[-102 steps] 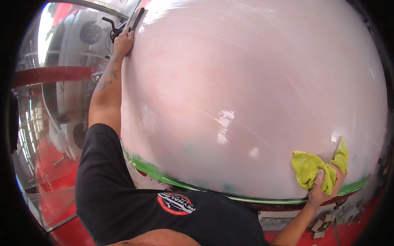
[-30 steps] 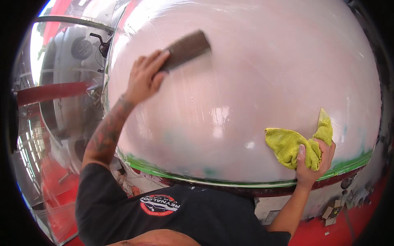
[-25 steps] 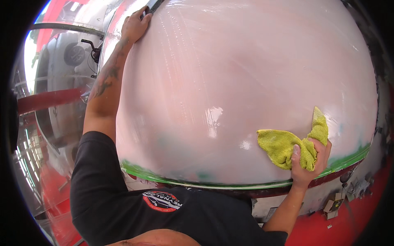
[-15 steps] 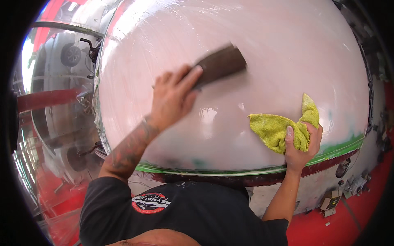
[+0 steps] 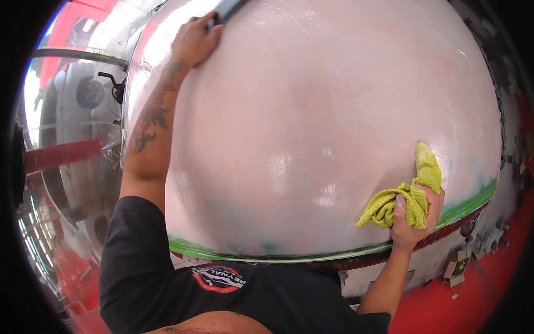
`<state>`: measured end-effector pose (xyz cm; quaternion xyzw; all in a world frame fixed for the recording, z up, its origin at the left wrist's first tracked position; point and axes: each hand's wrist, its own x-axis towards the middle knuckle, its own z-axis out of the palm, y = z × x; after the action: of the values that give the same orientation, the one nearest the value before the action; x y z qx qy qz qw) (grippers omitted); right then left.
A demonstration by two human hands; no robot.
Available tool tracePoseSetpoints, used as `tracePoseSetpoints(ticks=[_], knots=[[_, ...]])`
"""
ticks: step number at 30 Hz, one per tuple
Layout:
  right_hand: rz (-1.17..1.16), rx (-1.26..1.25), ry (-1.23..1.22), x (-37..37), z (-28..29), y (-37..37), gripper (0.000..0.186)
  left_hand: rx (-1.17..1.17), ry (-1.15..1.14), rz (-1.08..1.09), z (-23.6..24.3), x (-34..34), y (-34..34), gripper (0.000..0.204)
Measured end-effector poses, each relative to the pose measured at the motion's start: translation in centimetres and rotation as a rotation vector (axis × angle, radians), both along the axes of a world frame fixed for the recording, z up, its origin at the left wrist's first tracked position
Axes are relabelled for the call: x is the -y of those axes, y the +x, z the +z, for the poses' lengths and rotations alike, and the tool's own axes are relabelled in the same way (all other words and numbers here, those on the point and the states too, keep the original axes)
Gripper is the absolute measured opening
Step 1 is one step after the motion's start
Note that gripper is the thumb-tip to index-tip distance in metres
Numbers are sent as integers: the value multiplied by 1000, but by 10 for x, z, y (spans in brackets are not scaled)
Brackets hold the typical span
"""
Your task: Sanding the roof of a car using a sanding block and a yellow cloth for wet sanding.
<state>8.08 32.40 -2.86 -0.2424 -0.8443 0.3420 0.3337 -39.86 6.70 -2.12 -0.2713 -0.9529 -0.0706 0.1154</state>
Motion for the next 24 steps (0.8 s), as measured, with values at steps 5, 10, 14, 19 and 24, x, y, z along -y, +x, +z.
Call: tracePoseSetpoints(ticks=[5,10,14,19,24], knots=[[-36,41,9,1,8,2,33,187,-109,510,-17,144,-61,55],[28,55,38,-1,11,-7,34,120,-214,703,-29,206,-60,51],[38,62,52,-2,13,-7,33,103,-202,498,-20,73,-35,47],[59,72,99,-3,9,-6,32,-11,32,-187,-5,-160,94,33],[31,68,63,-4,5,-5,30,22,201,-479,-14,-206,150,32]])
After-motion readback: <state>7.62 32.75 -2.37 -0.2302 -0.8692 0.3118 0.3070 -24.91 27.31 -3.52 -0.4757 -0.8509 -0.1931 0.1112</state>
